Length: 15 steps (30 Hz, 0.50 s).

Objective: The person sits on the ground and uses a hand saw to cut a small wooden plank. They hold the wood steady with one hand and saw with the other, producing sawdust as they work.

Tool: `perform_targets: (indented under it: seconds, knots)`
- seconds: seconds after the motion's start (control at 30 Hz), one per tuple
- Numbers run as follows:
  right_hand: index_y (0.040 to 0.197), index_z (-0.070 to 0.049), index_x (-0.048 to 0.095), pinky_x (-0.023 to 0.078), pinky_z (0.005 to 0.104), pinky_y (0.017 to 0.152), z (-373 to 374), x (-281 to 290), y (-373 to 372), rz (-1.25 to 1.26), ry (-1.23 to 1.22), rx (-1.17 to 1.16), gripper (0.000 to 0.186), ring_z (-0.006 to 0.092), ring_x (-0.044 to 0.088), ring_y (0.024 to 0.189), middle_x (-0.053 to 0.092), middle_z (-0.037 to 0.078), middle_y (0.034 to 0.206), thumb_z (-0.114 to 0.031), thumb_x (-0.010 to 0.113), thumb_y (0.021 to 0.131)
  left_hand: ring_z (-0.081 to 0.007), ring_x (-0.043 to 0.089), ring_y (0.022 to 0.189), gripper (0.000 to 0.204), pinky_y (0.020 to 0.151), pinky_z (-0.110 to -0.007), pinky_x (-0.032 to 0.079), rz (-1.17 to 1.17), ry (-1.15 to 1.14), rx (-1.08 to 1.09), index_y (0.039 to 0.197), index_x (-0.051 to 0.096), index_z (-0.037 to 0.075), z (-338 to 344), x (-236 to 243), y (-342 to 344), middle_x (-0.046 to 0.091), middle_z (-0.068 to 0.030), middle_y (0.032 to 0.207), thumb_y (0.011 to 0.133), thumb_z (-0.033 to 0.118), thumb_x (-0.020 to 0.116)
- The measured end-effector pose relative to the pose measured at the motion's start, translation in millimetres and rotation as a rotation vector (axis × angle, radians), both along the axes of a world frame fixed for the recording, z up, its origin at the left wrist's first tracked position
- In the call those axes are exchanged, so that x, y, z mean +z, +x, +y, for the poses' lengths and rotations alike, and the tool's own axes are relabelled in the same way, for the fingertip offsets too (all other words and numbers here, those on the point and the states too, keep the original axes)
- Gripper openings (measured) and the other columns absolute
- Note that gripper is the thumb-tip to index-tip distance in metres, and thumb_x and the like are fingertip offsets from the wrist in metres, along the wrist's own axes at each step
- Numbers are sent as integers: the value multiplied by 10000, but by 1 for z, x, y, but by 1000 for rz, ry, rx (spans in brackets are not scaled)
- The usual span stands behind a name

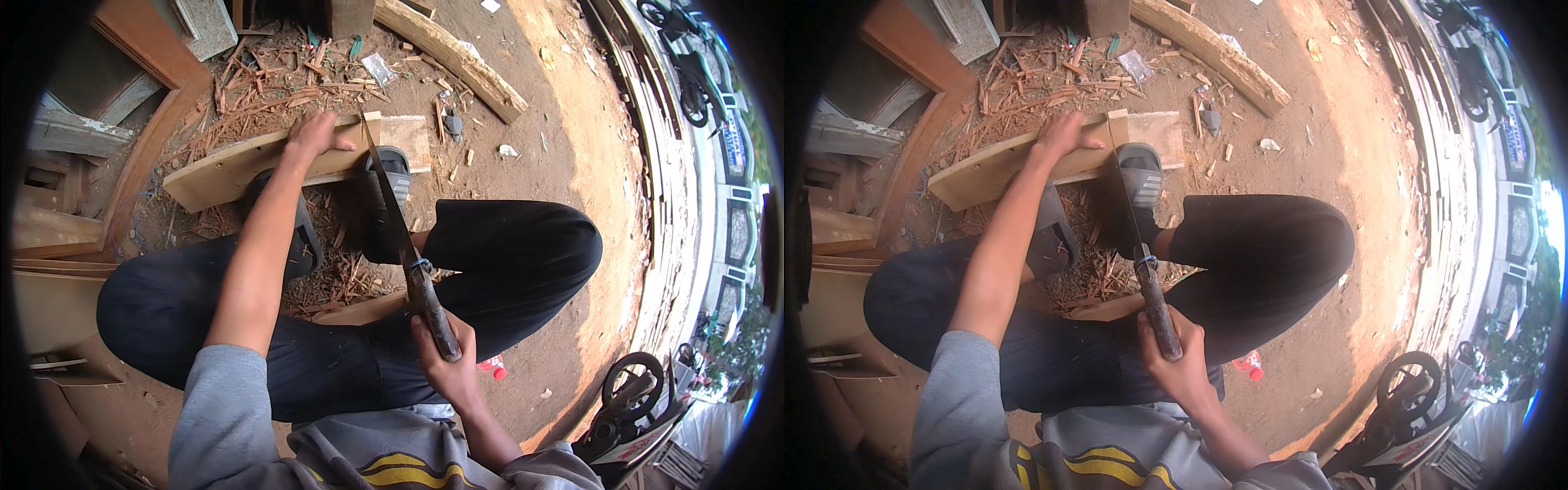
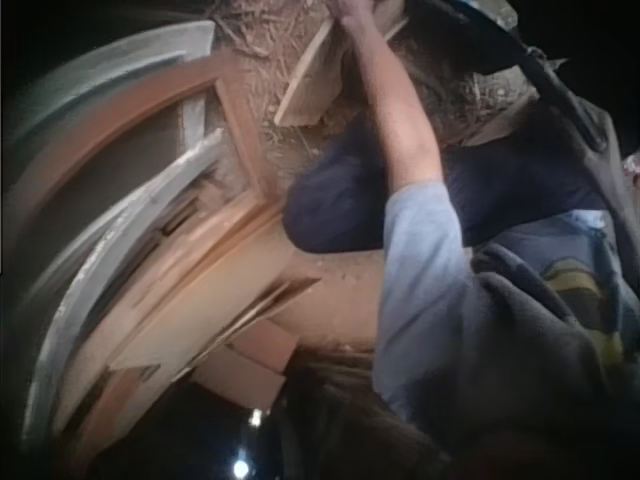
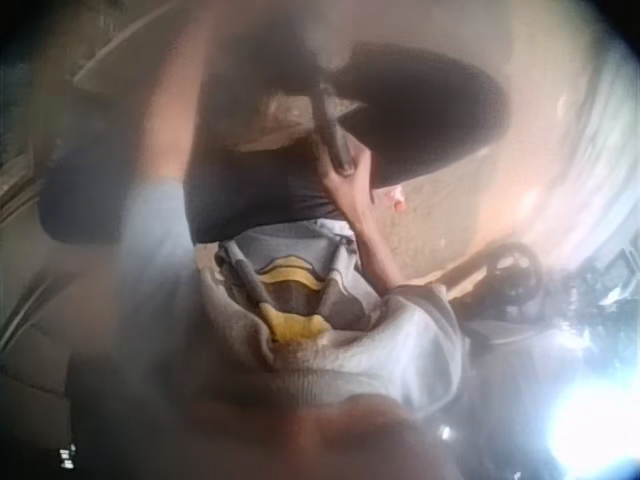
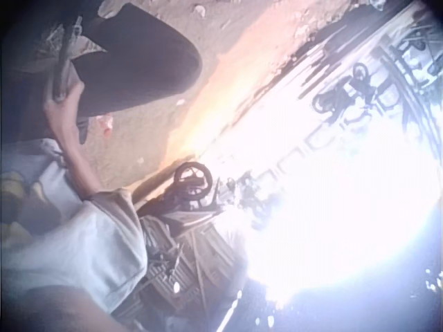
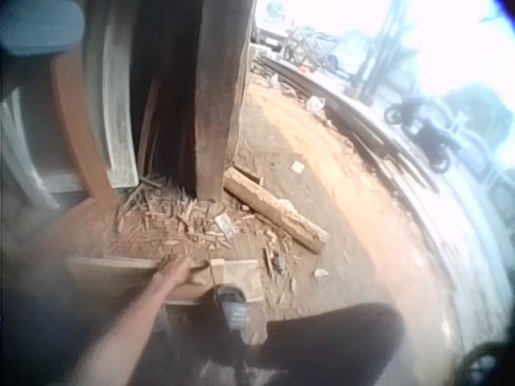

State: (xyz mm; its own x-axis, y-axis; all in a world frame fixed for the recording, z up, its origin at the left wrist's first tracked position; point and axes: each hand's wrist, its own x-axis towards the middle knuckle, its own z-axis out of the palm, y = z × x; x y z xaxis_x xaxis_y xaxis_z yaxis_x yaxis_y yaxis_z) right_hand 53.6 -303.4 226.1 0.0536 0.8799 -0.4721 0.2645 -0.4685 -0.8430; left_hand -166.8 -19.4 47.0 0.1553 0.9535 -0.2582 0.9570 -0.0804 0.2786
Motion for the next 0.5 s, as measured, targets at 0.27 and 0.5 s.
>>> perform_targets:
  seconds: [0.27,0.5]
  knots:
    - [767,25,536,335,269,513,0,-3,-6,32,43,-52,214,50,359,586,441,-9,619,-122,606,905,-363,558,1139,693,968,-459,435,25,-86,-13,1071,630,30,-4,-2,7,608,-216,1171,624,528,807]
    - [764,25,535,343,282,514,45,-26,-18,48,0,-26,224,58,378,585,446,13,603,-138,597,905,-359,569,1125,746,974,-466,441,21,-56,18,1070,624,-12,-8,-1,6,619,-222,1150,615,551,803]
